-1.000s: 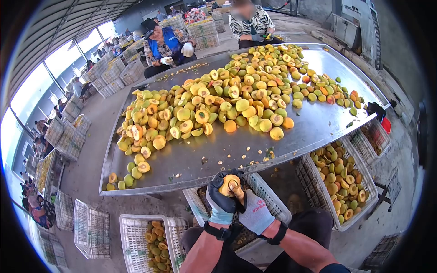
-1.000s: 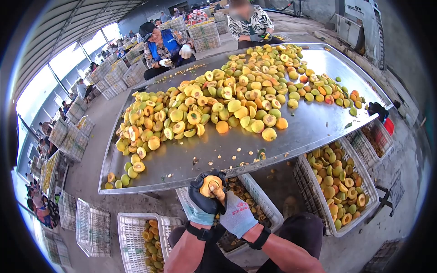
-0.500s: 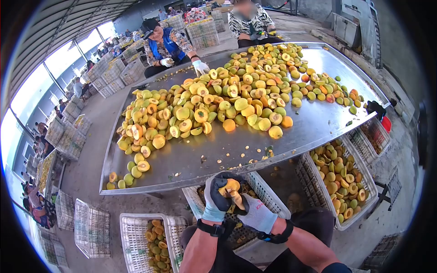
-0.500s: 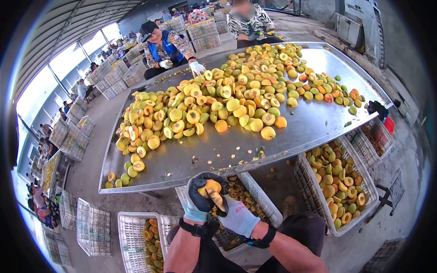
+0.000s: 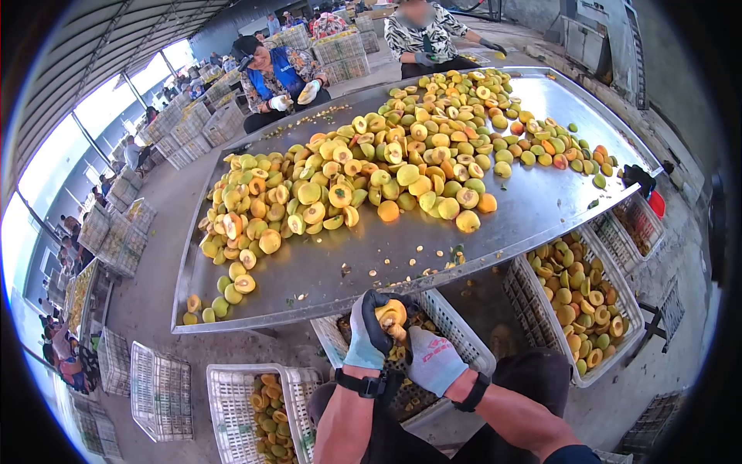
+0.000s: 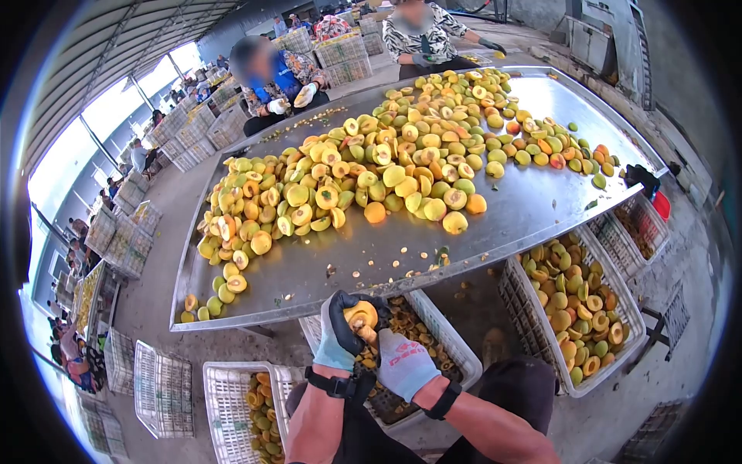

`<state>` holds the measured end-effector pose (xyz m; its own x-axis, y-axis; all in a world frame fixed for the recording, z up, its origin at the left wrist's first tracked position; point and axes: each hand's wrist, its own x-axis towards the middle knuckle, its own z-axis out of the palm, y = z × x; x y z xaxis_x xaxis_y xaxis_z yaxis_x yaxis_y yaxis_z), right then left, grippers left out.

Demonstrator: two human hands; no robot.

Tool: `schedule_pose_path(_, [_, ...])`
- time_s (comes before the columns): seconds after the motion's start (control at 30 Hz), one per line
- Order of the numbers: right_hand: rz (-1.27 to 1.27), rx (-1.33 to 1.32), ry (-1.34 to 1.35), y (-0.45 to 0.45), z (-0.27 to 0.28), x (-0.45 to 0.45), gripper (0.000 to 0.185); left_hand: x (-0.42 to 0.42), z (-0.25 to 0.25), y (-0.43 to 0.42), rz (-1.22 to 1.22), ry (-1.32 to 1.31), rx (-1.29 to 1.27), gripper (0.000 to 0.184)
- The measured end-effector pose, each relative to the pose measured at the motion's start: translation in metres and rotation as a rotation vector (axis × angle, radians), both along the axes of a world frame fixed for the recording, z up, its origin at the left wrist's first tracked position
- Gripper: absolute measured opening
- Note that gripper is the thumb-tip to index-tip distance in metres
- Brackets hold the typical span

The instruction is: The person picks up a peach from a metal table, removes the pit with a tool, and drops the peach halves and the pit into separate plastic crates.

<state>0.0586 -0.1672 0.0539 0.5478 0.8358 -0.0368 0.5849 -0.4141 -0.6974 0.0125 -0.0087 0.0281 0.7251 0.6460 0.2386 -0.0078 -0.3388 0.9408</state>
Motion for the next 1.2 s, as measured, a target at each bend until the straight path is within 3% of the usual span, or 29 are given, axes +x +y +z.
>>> schedule_pose_path(0.07, [-0.018, 0.021, 0.004, 0.003, -0.001, -0.002, 0.021, 0.001, -0.010, 0.003, 0.041, 0.034, -0.060, 0.016])
schedule_pose_path(0.13, [-0.035, 0.042, 0.008, 0.005, 0.001, -0.002, 0.021, 0.005, -0.021, 0.011, -0.024, 0.015, -0.557, 0.015])
schedule_pose_path(0.17, [-0.048, 0.046, 0.141, 0.005, 0.005, 0.001, 0.023, 0.004, -0.025, 0.014, -0.025, 0.017, -0.557, 0.015])
schedule_pose_path(0.23, [-0.063, 0.048, 0.268, 0.002, 0.012, 0.008, 0.024, 0.006, 0.020, 0.004, -0.284, -0.289, -1.134, 0.045])
schedule_pose_path(0.27, [-0.048, 0.173, 0.349, 0.000, 0.015, 0.011, 0.027, 0.004, 0.036, -0.004, -0.287, -0.291, -1.135, 0.045])
schedule_pose_path(0.33, [-0.031, 0.300, 0.429, -0.003, 0.015, 0.013, 0.029, 0.003, 0.058, -0.016, -0.219, -0.098, -0.105, 0.050])
schedule_pose_path(0.37, [-0.016, 0.322, 0.483, -0.003, 0.012, 0.012, 0.031, 0.009, 0.030, -0.013, -0.197, -0.219, -0.519, 0.039])
schedule_pose_path(0.4, [-0.002, 0.344, 0.538, -0.002, 0.010, 0.012, 0.033, 0.008, 0.021, -0.014, -0.199, -0.217, -0.516, 0.039])
schedule_pose_path(0.47, [0.014, 0.364, 0.650, -0.001, 0.010, 0.009, 0.030, 0.006, 0.005, -0.015, -0.020, -0.206, -0.370, 0.021])
schedule_pose_path(0.5, [0.035, 0.378, 0.761, -0.002, 0.010, 0.007, 0.029, 0.006, -0.011, -0.012, 0.048, -0.165, 0.031, 0.017])
schedule_pose_path(0.53, [0.036, 0.373, 0.766, -0.005, 0.014, 0.007, 0.029, 0.007, -0.021, -0.008, 0.052, -0.161, 0.028, 0.017])
schedule_pose_path(0.6, [0.029, 0.200, 1.298, -0.011, 0.035, 0.014, 0.023, 0.007, -0.031, 0.001, 0.072, -0.216, 0.030, 0.015])
schedule_pose_path(0.63, [-0.003, 0.193, 1.346, -0.011, 0.046, 0.013, 0.009, 0.004, -0.012, -0.003, 0.003, -0.143, -0.033, 0.020])
schedule_pose_path(0.67, [0.003, 0.195, 1.345, -0.013, 0.049, 0.016, 0.009, 0.005, 0.000, -0.004, 0.005, -0.144, -0.028, 0.020])
schedule_pose_path(0.73, [0.104, 0.199, 1.841, -0.019, 0.050, 0.023, 0.010, 0.006, 0.014, -0.005, -0.148, -0.240, -0.530, 0.030])
schedule_pose_path(0.8, [0.107, 0.192, 1.951, -0.019, 0.051, 0.024, 0.011, 0.004, 0.006, -0.004, -0.119, -0.212, -0.405, 0.037])
schedule_pose_path(0.87, [0.148, 0.193, 2.049, -0.019, 0.048, 0.023, 0.010, 0.006, 0.005, -0.004, -0.151, -0.287, -0.569, 0.038])
schedule_pose_path(1.0, [0.179, 0.260, 2.007, -0.013, 0.036, 0.018, 0.011, 0.010, 0.021, -0.012, -0.157, -0.388, -0.771, 0.040])
schedule_pose_path(1.07, [0.140, 0.209, 1.629, -0.011, 0.036, 0.016, 0.012, 0.011, 0.022, -0.014, -0.053, -0.365, -0.817, 0.039])
schedule_pose_path(1.1, [0.141, 0.209, 1.629, -0.009, 0.033, 0.012, 0.012, 0.010, 0.015, -0.011, -0.052, -0.365, -0.816, 0.039])
schedule_pose_path(1.17, [0.140, 0.268, 0.962, -0.003, 0.026, 0.005, 0.022, 0.011, -0.013, 0.001, 0.004, -0.273, -0.779, 0.037])
schedule_pose_path(1.2, [0.140, 0.269, 0.962, -0.004, 0.024, 0.003, 0.022, 0.013, -0.018, 0.005, 0.003, -0.272, -0.779, 0.037])
